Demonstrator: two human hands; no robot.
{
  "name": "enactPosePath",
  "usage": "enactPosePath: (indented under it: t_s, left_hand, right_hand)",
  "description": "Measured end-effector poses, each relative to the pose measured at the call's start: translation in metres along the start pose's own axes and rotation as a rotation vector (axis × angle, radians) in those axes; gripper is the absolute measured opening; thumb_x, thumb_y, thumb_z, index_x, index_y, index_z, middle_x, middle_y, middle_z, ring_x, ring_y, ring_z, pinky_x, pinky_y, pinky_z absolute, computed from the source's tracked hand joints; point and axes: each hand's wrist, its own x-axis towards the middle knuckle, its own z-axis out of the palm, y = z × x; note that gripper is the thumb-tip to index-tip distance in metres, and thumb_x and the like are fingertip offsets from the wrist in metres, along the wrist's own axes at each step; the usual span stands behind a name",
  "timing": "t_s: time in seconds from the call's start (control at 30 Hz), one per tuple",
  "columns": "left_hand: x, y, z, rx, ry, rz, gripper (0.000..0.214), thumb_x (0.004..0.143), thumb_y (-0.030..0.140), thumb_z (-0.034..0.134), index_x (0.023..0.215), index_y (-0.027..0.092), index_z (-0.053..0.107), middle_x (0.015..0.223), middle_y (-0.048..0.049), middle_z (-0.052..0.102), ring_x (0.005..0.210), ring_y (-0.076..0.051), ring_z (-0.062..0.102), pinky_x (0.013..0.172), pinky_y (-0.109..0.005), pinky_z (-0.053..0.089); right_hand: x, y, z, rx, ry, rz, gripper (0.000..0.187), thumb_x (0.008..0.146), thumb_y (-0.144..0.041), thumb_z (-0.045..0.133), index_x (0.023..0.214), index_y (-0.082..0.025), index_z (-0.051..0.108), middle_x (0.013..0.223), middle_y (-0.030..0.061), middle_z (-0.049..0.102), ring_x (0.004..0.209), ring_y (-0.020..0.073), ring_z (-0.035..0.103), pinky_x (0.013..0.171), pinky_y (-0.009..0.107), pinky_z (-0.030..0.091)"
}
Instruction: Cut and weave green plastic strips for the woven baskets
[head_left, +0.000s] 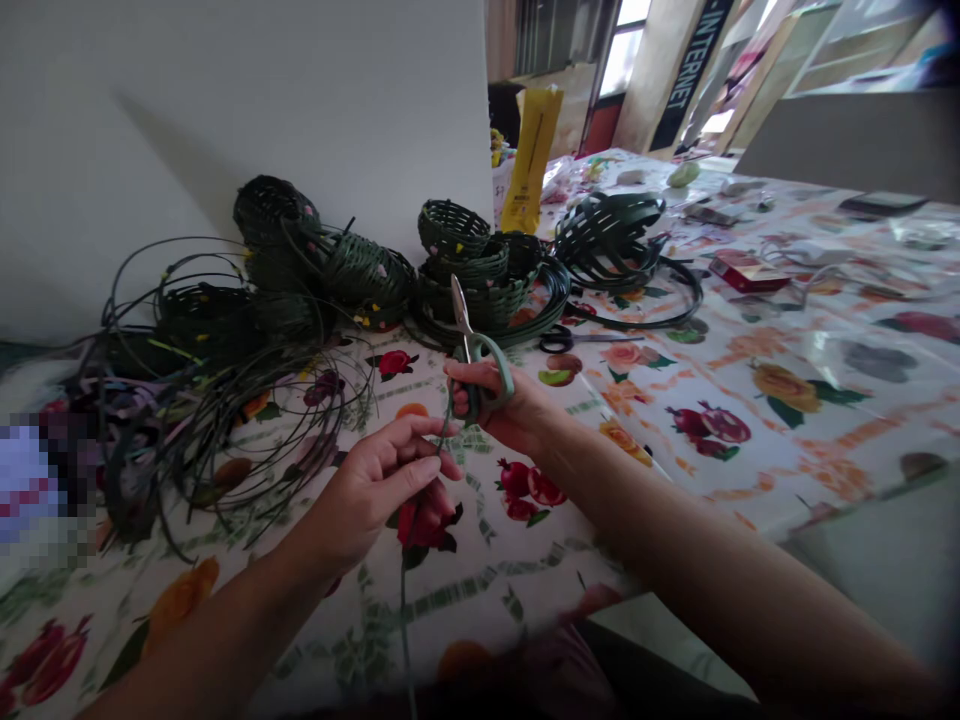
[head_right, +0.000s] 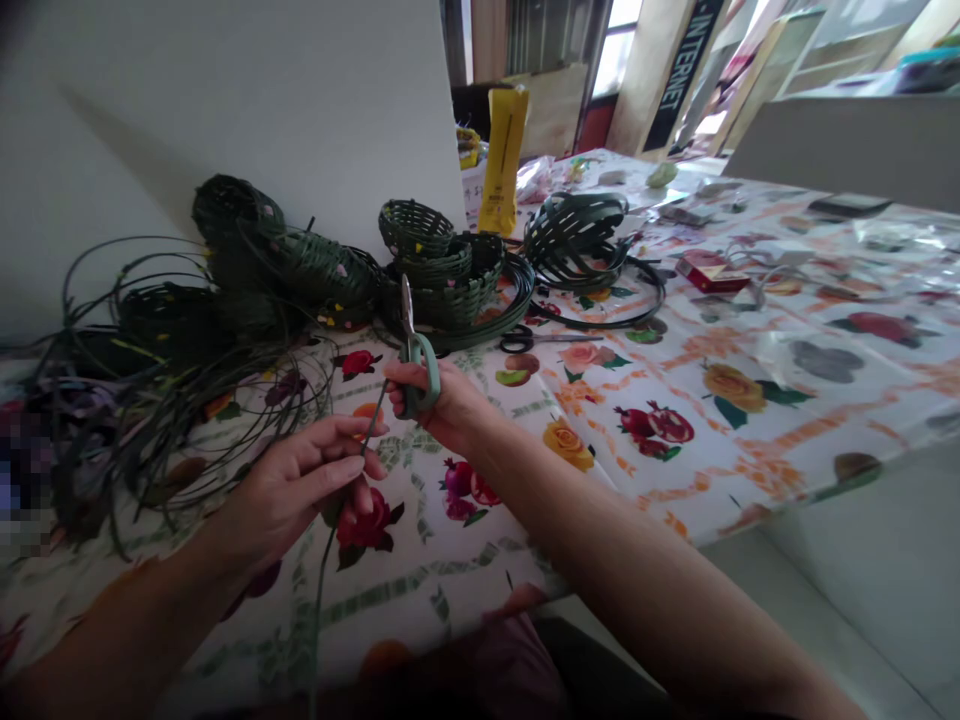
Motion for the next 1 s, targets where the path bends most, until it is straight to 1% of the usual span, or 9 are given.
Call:
enactPosePath:
  t_s: [0.13, 0.23, 0.37, 0.57, 0.87, 1.0]
  left_hand:
    - [0.001, 0.003, 0.003, -0.067, -0.001, -0.034, 0.019, 0.087, 0.028, 0.061, 0.102, 0.017, 0.058, 0.079, -0.0014, 0.067, 0.057, -0.011, 0.064, 0.048, -0.02, 0.048]
    - [0.0, 0.005, 0.004, -0.113, -0.015, -0.06, 0.018, 0.088, 0.03, 0.061, 0.099, 0.017, 0.058, 0.074, -0.0015, 0.067, 0.054, -0.012, 0.064, 0.047, -0.021, 0.048]
    - [-0.004, 0.003, 0.004, -0.131, -0.053, -0.069, 0.018, 0.089, 0.03, 0.059, 0.102, 0.018, 0.057, 0.076, -0.0021, 0.069, 0.055, -0.012, 0.064, 0.049, -0.021, 0.047]
    - [-0.013, -0.002, -0.001, -0.066, -0.086, -0.084, 0.02, 0.089, 0.03, 0.059, 0.107, 0.02, 0.058, 0.081, -0.0028, 0.069, 0.062, -0.014, 0.067, 0.055, -0.024, 0.048]
    - [-0.013, -0.003, -0.001, -0.01, -0.07, -0.094, 0.015, 0.088, 0.031, 0.06, 0.097, 0.019, 0.059, 0.079, -0.0034, 0.07, 0.066, -0.016, 0.068, 0.063, -0.028, 0.049]
    - [-0.009, -0.004, 0.0, -0.028, -0.047, -0.094, 0.015, 0.087, 0.03, 0.061, 0.094, 0.018, 0.058, 0.076, -0.0032, 0.069, 0.064, -0.015, 0.066, 0.059, -0.027, 0.049]
  right_hand:
    - [-0.001, -0.002, 0.002, 0.01, -0.014, 0.036, 0.02, 0.065, -0.016, 0.083, 0.064, -0.012, 0.064, 0.058, -0.0032, 0.062, 0.05, 0.0062, 0.055, 0.047, 0.017, 0.045]
    - [-0.001, -0.002, 0.002, 0.016, -0.014, 0.05, 0.019, 0.065, -0.016, 0.083, 0.066, -0.012, 0.065, 0.059, -0.0027, 0.062, 0.05, 0.0062, 0.056, 0.047, 0.016, 0.046]
    - [-0.001, -0.003, 0.002, 0.023, -0.001, 0.039, 0.018, 0.066, -0.014, 0.082, 0.065, -0.012, 0.064, 0.059, -0.0028, 0.062, 0.05, 0.0059, 0.056, 0.047, 0.015, 0.047]
    - [0.0, -0.003, 0.0, 0.026, 0.008, 0.027, 0.018, 0.067, -0.015, 0.082, 0.067, -0.013, 0.064, 0.059, -0.003, 0.061, 0.049, 0.0059, 0.055, 0.046, 0.016, 0.046]
    - [0.001, -0.001, -0.001, 0.012, 0.013, 0.026, 0.019, 0.066, -0.015, 0.082, 0.066, -0.013, 0.063, 0.059, -0.0035, 0.06, 0.05, 0.0059, 0.054, 0.047, 0.017, 0.045]
    - [0.001, -0.001, -0.001, -0.002, -0.004, 0.003, 0.02, 0.066, -0.017, 0.083, 0.065, -0.013, 0.063, 0.06, -0.0037, 0.06, 0.05, 0.0058, 0.054, 0.048, 0.017, 0.044]
